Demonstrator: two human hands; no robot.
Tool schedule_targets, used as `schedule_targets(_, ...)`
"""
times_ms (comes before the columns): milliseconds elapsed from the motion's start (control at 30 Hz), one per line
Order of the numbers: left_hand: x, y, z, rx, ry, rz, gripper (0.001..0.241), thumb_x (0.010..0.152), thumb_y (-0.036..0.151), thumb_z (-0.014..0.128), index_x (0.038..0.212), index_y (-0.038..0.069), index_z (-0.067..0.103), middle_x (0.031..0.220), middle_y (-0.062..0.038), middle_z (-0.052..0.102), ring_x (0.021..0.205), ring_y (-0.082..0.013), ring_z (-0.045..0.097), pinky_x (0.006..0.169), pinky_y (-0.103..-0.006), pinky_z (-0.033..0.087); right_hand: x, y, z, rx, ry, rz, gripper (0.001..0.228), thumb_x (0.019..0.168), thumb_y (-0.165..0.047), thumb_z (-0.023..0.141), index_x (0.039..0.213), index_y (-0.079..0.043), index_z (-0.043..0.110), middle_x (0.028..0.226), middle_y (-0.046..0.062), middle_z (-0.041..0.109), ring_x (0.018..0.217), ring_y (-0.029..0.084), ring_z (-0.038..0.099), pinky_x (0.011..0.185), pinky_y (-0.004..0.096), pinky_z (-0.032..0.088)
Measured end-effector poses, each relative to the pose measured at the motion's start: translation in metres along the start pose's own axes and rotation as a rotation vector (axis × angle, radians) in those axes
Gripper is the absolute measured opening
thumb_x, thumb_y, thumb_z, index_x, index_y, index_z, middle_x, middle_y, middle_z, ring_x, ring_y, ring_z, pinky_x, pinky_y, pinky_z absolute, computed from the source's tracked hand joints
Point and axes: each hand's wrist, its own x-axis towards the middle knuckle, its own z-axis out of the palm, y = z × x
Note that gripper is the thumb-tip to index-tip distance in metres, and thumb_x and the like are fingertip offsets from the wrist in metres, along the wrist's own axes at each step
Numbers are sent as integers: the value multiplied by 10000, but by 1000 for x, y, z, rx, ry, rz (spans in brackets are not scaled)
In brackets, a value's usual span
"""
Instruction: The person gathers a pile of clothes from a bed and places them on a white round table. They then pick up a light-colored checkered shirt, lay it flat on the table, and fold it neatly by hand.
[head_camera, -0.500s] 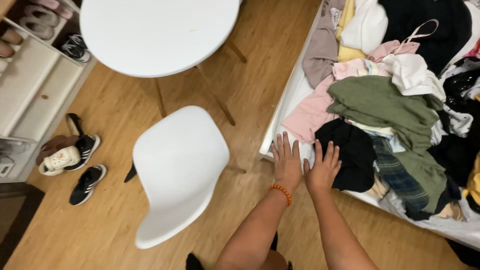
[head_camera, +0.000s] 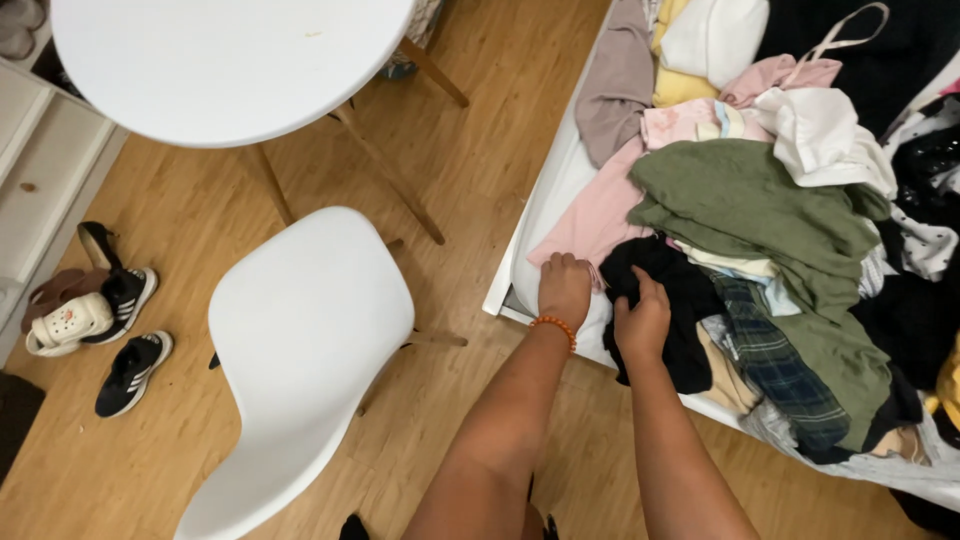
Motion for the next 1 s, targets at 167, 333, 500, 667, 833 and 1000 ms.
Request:
schedule_targets(167,-16,37,-48,-1088,-7,-239,424,1021,264,621,1343,21,493,1233,-164,619,1238,-307,558,1091,-382,439,5,-34,-17,352,-47,301,519,860,-19,715,1373,-60,645,974,167,715,661,184,562,624,307,482)
schedule_targets(333,-27,44,-77,-1516,186,-244,652,894,251,723,1393,-88,475,1306,-178,647,1208,-239,597,1029,-319,473,26,-18,-49,629,-276,211,502,852,-70,712,1353,-74,676,1017,93,719,777,119,601,695,286,507)
schedule_targets(500,-38,42,-67,-1317,116,-469,802,844,157,706,1533,-71,365,1229,-190,704,1061,-232,682,919,-326,540,68,-26,-108,-442,108,332,1036,637,-237,937,1544,-279,437,1555,276,233,1288,548,409,939,612,430)
schedule_targets(667,-55,28,-9,-1229,85,-331,617,874,110,703,1420,-56,469,1237,-160,684,1143,-224,653,988,-320,503,53,99,-35,-144,17,431,688,746,-133,871,1369,-167,581,1245,257,448,1062,424,527,857,512,495)
schedule_targets(833,-63,12,-46,-1372,15,-422,489,918,212,603,1378,56,551,1222,-114,702,1113,-236,669,978,-353,513,24,85,4,276,103,346,178,869,-101,757,1032,-30,744,721,35,567,665,139,507,635,335,456)
schedule_targets(1000,-64,-4,-76,-2216,-501,-725,694,852,661,567,1299,132,607,1145,-59,705,1031,-205,663,894,-381,527,-20,-15,20,960,-461,385,190,811,19,696,994,-29,703,819,-43,620,712,68,543,617,237,446)
